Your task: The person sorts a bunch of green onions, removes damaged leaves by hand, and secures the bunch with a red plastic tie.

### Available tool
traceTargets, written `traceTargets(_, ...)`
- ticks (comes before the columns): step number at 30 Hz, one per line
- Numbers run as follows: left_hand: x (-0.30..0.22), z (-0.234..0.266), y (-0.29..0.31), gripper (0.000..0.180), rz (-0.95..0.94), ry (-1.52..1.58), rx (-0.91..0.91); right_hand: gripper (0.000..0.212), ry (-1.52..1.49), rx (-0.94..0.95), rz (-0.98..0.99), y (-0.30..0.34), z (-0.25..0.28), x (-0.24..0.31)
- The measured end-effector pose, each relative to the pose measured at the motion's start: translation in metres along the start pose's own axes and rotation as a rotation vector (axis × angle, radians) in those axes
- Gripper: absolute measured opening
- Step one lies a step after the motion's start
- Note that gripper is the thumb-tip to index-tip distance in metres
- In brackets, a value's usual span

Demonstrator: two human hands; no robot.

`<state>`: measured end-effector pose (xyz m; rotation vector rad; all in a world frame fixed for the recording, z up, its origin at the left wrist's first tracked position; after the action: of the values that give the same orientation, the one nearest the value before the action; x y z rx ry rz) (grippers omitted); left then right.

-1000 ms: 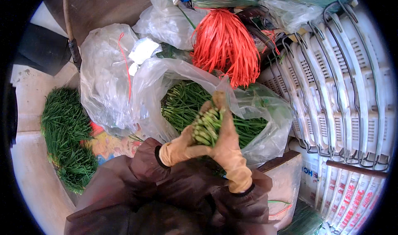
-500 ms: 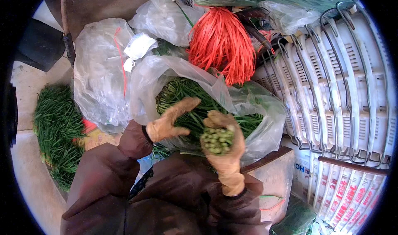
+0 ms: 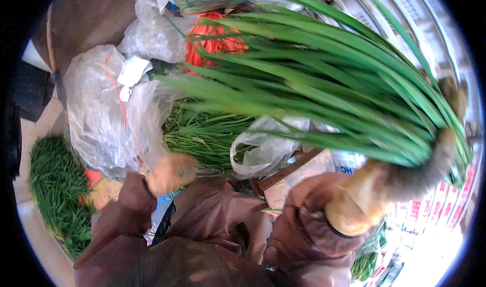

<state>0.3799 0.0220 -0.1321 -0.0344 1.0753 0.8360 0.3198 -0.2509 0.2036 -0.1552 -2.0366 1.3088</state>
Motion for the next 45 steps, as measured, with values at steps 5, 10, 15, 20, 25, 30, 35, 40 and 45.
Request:
traceTargets(5,-0.145,-0.008,0.039,0.102,-0.583,1.283,0.497,0.049,0.474,0.337,-0.025,0.132,-0.051,-0.014)
traceTargets(10,-0.151,-0.034,0.027,0.099,-0.452,2.131,0.653,0.064,0.717,0.75,-0.165,0.263,-0.044,0.001)
traceTargets(15,-0.096,-0.071,0.065,0.082,-0.033,2.104,0.672,0.06,0.243,1.26,-0.349,0.24,-0.004,0.072)
traceTargets(20,-0.085,-0.086,0.106,0.069,0.261,1.833,1.101,0.079,-0.068,0.646,-1.067,0.233,0.045,0.12)
traceTargets(25,-0.127,-0.1,0.128,0.068,0.158,1.376,1.311,0.087,-0.239,0.015,-1.277,0.266,0.073,0.128)
traceTargets(30,-0.183,-0.093,0.124,0.077,-0.129,0.99,0.986,0.068,-0.085,-0.437,-1.045,0.237,0.075,0.148)
traceTargets(35,-0.287,-0.103,0.12,0.114,-0.689,0.492,0.401,0.085,0.403,-0.311,-0.609,0.176,0.097,0.208)
traceTargets(40,-0.371,-0.151,0.115,0.098,-0.922,0.447,0.693,0.064,0.642,-0.27,-0.318,0.147,0.161,0.259)
traceTargets(45,-0.368,-0.273,0.084,0.085,-0.476,0.682,1.192,0.06,0.594,-0.374,-0.448,0.203,0.257,0.252)
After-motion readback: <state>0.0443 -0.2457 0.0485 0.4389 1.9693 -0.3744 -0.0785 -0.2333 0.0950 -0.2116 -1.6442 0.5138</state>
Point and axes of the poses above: each hand's wrist, its own y-axis away from the middle knuckle, its own z-axis out of the back of the hand, x = y × z, the point moved 4 cm from there along -y, towards the middle knuckle, and after that the axes turned 15 degrees about z, right-handed, at the moved point
